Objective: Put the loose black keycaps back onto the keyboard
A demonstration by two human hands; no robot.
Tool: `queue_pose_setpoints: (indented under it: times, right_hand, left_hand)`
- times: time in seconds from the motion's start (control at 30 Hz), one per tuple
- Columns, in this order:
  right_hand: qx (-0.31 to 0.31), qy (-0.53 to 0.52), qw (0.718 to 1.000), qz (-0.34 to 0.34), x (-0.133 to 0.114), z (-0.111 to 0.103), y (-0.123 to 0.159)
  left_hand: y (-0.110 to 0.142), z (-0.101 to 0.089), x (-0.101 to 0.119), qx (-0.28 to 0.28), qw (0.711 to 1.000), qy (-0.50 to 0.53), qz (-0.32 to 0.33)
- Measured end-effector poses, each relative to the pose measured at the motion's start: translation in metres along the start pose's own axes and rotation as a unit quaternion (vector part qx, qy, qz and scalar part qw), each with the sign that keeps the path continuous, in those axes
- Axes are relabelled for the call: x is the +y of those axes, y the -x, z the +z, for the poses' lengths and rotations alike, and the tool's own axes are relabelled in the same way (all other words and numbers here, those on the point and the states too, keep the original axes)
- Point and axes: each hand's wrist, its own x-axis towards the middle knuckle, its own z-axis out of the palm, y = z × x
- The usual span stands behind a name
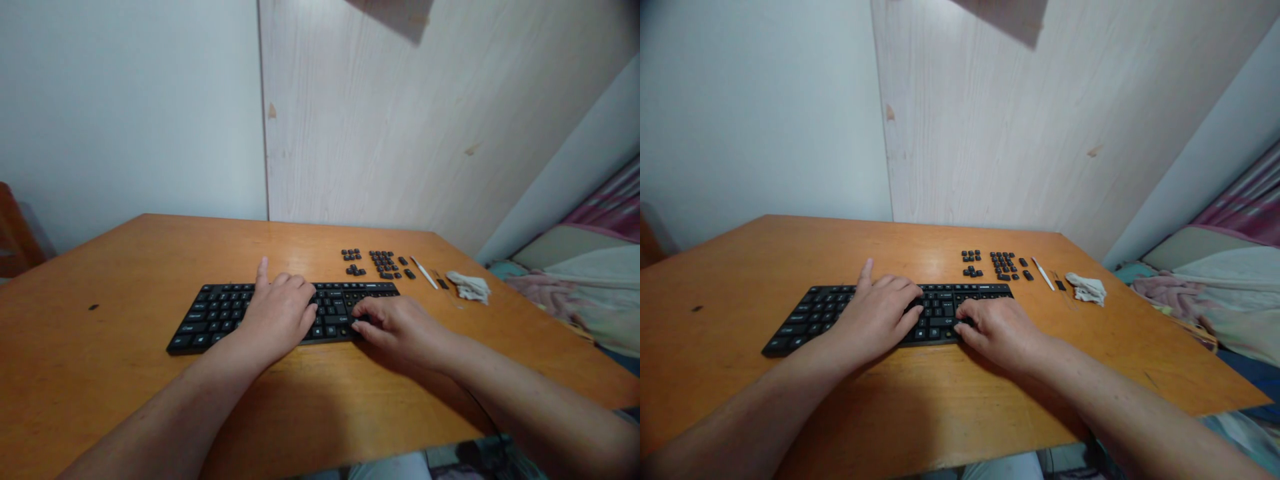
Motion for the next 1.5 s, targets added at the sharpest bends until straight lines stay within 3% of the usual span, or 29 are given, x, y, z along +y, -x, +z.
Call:
queue_pose_setpoints:
  times: [0.23, 0.7, 1.1, 1.5]
  right_hand:
    - [-0.018, 0.04, 0.999, -0.029, -0.009, 0.017, -0.001]
    - [-0.023, 0.062, 0.998, -0.009, -0.016, 0.017, -0.003]
    - [0.008, 0.083, 0.996, -0.031, -0.021, 0.022, 0.002]
    - [0.0, 0.181, 0.982, -0.059, -0.027, 0.032, 0.024]
  left_hand:
    - [0.0, -0.003, 0.002, 0.009, 1.0, 0.007, -0.003]
    - [0.002, -0.01, 0.009, -0.006, 1.0, 0.028, 0.011]
    - [0.003, -0.013, 0.018, -0.045, 0.987, 0.105, 0.117]
    - [0.003, -0.008, 0.02, -0.04, 0.986, 0.093, 0.134]
